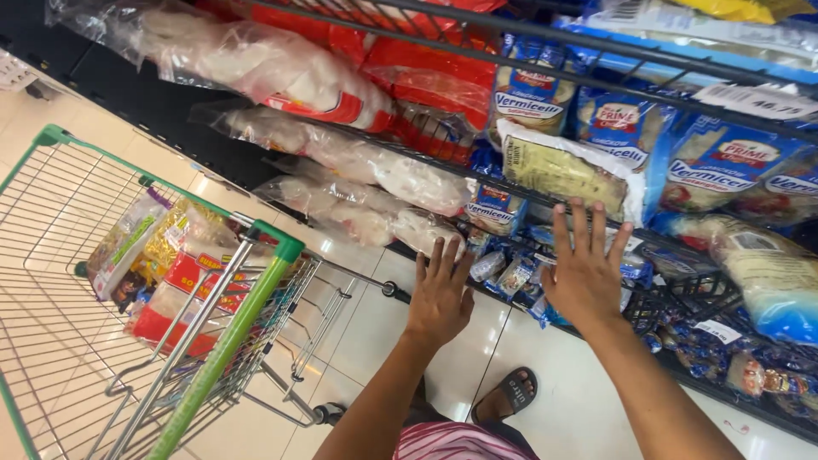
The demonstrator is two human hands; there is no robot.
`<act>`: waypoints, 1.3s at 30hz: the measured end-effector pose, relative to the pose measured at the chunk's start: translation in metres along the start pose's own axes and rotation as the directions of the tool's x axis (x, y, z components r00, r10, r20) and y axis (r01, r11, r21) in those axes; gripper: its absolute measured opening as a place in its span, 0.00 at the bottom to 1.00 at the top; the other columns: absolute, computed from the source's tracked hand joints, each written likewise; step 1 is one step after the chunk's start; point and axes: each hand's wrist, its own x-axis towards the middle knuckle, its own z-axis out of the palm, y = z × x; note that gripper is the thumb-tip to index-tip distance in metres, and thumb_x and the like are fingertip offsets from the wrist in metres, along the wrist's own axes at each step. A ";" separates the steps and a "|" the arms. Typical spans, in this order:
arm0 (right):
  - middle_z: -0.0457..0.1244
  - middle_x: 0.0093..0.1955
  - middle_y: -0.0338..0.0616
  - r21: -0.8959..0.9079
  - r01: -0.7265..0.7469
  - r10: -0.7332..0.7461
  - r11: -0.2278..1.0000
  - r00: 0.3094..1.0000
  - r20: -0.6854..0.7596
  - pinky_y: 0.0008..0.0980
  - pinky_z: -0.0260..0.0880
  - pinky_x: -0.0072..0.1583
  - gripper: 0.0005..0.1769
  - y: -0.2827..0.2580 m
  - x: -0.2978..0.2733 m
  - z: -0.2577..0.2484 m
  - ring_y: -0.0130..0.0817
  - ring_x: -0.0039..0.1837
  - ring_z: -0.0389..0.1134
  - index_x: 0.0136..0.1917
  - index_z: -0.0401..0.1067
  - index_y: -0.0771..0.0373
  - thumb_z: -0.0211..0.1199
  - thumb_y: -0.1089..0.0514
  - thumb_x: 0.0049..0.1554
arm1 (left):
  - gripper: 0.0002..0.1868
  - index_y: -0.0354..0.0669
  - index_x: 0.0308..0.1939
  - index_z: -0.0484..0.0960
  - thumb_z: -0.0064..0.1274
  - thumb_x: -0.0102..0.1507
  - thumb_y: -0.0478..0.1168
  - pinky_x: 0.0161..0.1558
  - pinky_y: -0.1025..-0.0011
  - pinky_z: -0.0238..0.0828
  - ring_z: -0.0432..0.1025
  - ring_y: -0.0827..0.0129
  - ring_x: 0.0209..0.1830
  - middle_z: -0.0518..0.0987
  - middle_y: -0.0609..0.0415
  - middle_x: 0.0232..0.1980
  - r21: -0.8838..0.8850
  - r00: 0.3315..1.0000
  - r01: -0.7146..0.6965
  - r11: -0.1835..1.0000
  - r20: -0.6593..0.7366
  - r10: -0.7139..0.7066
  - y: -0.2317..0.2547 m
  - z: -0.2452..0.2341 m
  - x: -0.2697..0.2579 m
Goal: Selecting various packages of noodles and vermicelli from grocery store shelves and placing them into a shopping cart.
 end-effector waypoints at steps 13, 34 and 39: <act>0.34 0.88 0.59 0.067 -0.201 0.206 0.977 0.975 -0.087 0.74 0.25 0.77 0.56 -0.058 -0.006 0.013 0.63 0.87 0.30 0.84 0.45 0.64 0.64 0.45 0.51 | 0.34 0.42 0.71 0.68 0.58 0.60 0.41 0.73 0.42 0.46 0.51 0.42 0.78 0.60 0.39 0.77 -0.191 0.996 0.074 0.979 -0.032 -0.082 -0.072 -0.045 -0.039; 0.61 0.72 0.51 0.405 -0.095 0.136 -0.909 0.852 0.506 0.55 0.55 0.72 0.43 -0.258 -0.046 0.036 0.50 0.73 0.60 0.73 0.61 0.58 0.42 0.25 0.59 | 0.22 0.44 0.71 0.73 0.42 0.73 0.43 0.82 0.55 0.50 0.62 0.46 0.81 0.71 0.42 0.75 -0.767 0.964 -0.266 0.584 -0.227 0.141 -0.059 -0.058 -0.107; 0.59 0.74 0.47 0.511 -0.171 0.119 -0.842 0.866 0.485 0.48 0.54 0.75 0.41 -0.277 -0.063 0.030 0.45 0.76 0.58 0.75 0.60 0.60 0.46 0.29 0.63 | 0.27 0.42 0.72 0.72 0.45 0.71 0.47 0.76 0.49 0.43 0.52 0.41 0.81 0.62 0.35 0.79 -0.622 0.987 -0.121 0.774 -0.155 0.030 -0.123 0.010 -0.095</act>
